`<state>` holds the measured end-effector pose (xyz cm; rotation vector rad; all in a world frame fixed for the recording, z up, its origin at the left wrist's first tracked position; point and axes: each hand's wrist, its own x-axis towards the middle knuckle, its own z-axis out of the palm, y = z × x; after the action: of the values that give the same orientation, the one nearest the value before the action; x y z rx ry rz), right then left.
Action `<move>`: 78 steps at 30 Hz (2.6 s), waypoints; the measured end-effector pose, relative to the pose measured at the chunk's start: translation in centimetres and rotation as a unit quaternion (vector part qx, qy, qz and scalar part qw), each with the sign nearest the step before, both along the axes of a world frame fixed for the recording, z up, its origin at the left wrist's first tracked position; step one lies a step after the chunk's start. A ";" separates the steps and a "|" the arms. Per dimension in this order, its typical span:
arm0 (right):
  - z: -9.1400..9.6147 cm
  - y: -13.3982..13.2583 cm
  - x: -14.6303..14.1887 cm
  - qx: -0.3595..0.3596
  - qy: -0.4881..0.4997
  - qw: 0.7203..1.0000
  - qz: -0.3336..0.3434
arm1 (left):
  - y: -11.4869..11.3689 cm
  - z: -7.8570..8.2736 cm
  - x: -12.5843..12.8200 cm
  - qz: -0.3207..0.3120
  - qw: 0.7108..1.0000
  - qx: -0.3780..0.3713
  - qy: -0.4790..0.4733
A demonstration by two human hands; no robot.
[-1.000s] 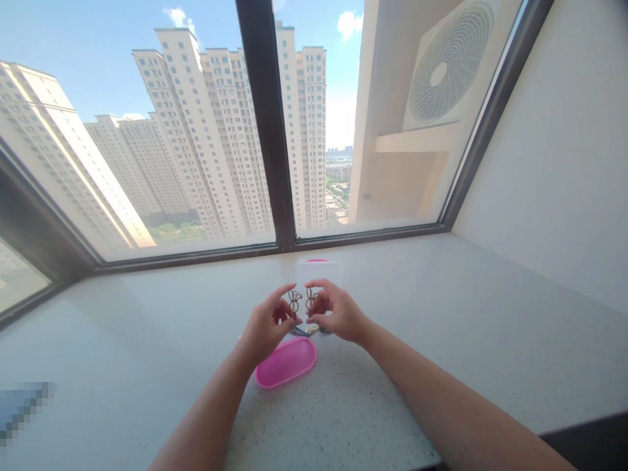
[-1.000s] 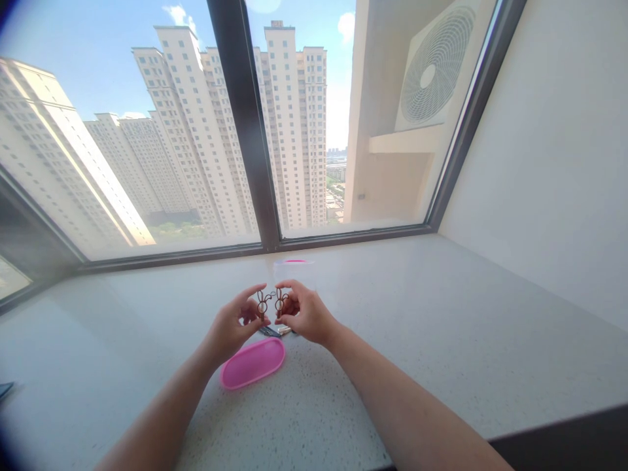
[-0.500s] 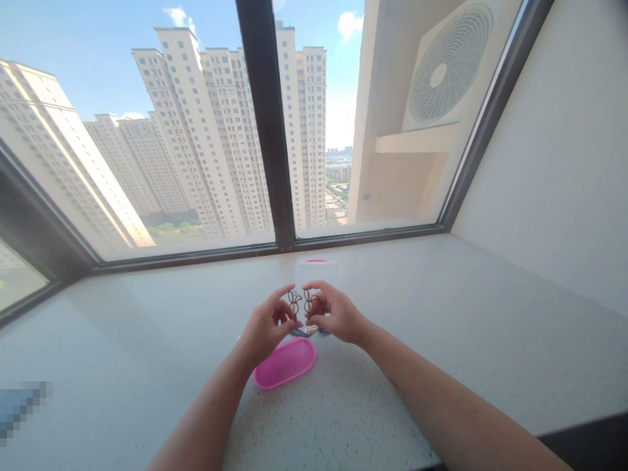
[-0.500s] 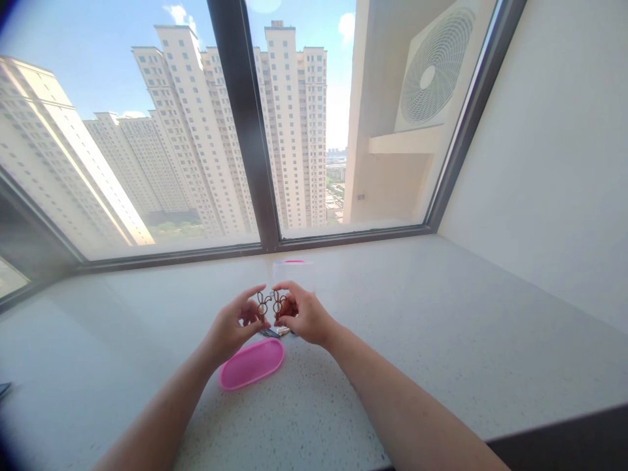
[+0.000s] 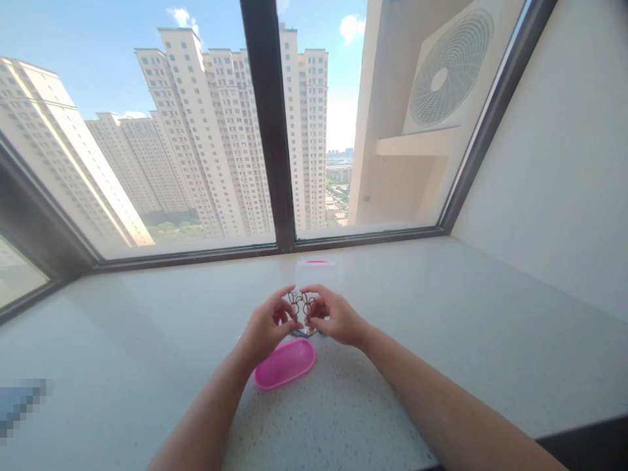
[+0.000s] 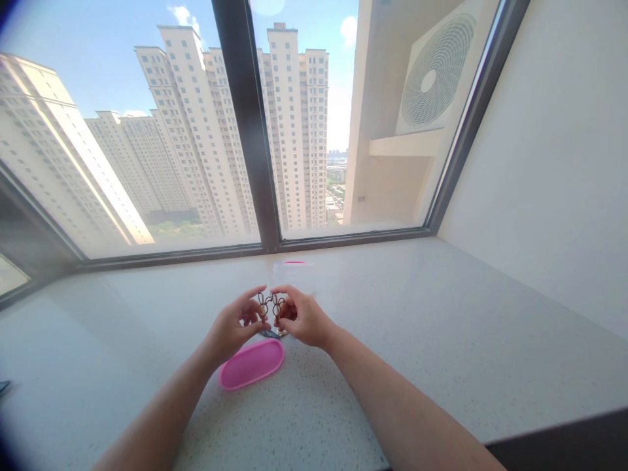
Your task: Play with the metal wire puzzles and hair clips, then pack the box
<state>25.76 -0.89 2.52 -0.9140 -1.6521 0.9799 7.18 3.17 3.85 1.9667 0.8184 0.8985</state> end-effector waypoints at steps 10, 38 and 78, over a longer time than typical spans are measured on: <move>0.0 0.1 0.0 -0.035 0.020 0.999 0.010 | 0.2 -0.2 -0.1 0.003 1.000 0.010 0.013; 0.8 0.1 0.8 -0.208 0.127 0.965 0.100 | 0.3 -0.4 -0.1 -0.019 1.000 -0.016 -0.004; 0.1 0.5 0.8 -0.169 0.111 0.978 0.057 | 0.7 -0.2 0.4 -0.039 0.956 -0.270 -0.105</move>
<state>26.52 -0.40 2.57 -0.8989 -1.3844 1.4190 7.57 3.85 3.66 1.3925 0.7595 0.7259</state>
